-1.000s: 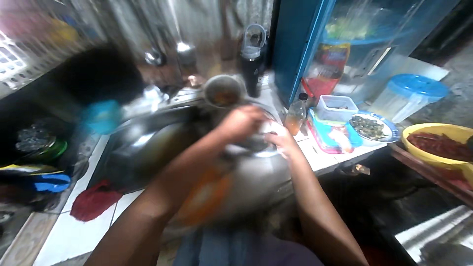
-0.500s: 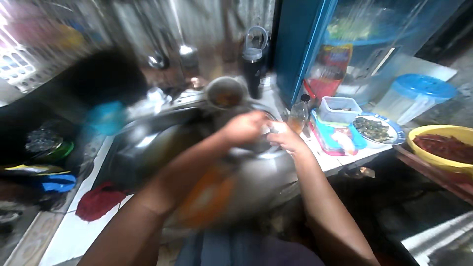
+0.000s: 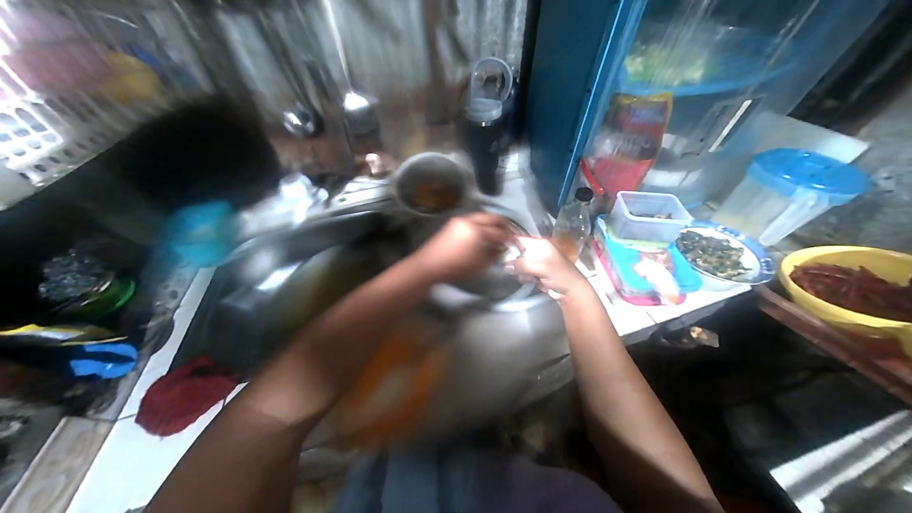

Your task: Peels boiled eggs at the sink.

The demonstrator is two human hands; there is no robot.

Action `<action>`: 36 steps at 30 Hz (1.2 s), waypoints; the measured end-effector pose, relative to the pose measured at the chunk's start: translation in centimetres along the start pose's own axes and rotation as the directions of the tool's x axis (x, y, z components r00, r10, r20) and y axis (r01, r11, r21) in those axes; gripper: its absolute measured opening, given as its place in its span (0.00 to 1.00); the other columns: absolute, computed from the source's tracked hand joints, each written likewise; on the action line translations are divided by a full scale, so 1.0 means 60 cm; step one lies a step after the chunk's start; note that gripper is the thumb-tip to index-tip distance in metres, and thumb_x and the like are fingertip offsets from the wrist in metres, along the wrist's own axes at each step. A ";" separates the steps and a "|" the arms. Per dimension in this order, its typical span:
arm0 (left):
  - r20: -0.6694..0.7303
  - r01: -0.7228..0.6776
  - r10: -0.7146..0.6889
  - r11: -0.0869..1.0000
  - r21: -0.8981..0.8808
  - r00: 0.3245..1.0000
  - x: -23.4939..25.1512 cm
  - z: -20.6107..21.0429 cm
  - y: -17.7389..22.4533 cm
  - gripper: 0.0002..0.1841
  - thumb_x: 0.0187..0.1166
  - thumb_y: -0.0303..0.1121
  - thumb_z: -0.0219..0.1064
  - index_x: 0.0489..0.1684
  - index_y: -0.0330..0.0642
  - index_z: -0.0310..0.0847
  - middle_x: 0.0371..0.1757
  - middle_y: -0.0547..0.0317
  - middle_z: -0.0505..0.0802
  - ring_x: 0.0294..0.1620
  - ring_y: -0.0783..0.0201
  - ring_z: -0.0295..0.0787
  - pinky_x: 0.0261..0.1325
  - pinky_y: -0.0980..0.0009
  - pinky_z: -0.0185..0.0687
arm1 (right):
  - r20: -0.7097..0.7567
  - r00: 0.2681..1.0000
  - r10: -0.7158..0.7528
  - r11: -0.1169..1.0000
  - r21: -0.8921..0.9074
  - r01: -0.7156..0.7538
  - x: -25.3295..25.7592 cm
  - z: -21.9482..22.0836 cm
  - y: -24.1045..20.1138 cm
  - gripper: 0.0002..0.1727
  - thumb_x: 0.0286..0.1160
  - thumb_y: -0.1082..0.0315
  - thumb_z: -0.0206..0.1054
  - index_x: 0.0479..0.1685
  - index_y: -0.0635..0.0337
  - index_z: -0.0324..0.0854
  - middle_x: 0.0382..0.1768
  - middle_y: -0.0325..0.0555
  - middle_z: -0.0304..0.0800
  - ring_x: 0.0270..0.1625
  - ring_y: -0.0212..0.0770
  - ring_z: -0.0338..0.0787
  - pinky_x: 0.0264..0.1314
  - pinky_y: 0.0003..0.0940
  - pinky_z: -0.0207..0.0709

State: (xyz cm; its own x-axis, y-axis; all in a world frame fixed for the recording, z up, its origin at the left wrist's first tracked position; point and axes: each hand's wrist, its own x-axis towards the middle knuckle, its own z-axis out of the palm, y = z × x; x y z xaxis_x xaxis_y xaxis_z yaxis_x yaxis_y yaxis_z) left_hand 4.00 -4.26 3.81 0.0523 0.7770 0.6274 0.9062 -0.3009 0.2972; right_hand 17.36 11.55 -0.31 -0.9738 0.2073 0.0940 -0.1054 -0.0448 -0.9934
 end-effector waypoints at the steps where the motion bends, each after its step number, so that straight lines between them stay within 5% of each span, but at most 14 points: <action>1: -0.023 -0.011 0.011 1.000 0.020 1.000 -0.001 0.000 0.001 0.09 0.75 0.22 0.68 0.47 0.34 0.94 0.49 0.50 0.95 0.49 0.63 0.92 0.60 0.69 0.87 | 0.010 1.000 -0.010 1.000 0.021 0.010 0.000 -0.001 0.001 0.14 0.64 0.76 0.68 0.50 0.57 0.84 0.24 0.27 0.84 0.18 0.17 0.71 0.21 0.13 0.64; 5: -0.131 -0.025 0.044 0.990 0.140 0.990 -0.010 0.000 0.008 0.09 0.74 0.23 0.67 0.42 0.32 0.94 0.41 0.48 0.96 0.42 0.61 0.94 0.53 0.67 0.89 | -0.019 1.000 -0.025 0.999 0.044 0.025 -0.005 -0.002 -0.004 0.23 0.65 0.78 0.66 0.63 0.62 0.81 0.29 0.30 0.87 0.19 0.17 0.70 0.21 0.12 0.64; 15: 0.046 -0.043 0.029 0.947 0.318 0.998 -0.018 -0.004 0.028 0.08 0.75 0.24 0.67 0.36 0.31 0.93 0.41 0.45 0.97 0.44 0.51 0.98 0.49 0.56 0.92 | -0.087 0.996 0.008 0.983 -0.183 -0.024 -0.008 0.009 -0.012 0.21 0.68 0.79 0.69 0.63 0.63 0.82 0.34 0.34 0.87 0.22 0.19 0.74 0.23 0.14 0.67; 36: 0.118 -0.216 0.182 0.868 0.447 0.976 0.004 -0.012 0.014 0.06 0.73 0.25 0.68 0.30 0.36 0.91 0.32 0.49 0.93 0.32 0.54 0.94 0.34 0.60 0.90 | -0.156 0.983 0.099 0.950 -0.278 -0.140 -0.009 0.022 -0.029 0.19 0.71 0.81 0.69 0.62 0.64 0.84 0.32 0.38 0.86 0.24 0.22 0.77 0.27 0.16 0.72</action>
State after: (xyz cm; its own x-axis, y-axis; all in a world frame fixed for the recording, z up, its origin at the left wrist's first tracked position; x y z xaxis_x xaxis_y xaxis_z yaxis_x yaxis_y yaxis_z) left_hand 4.45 -4.73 4.71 0.2652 0.7692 0.5813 0.9630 -0.1816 -0.1990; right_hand 17.80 10.22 1.45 -0.9359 0.3520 -0.0165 0.0923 0.1998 -0.9755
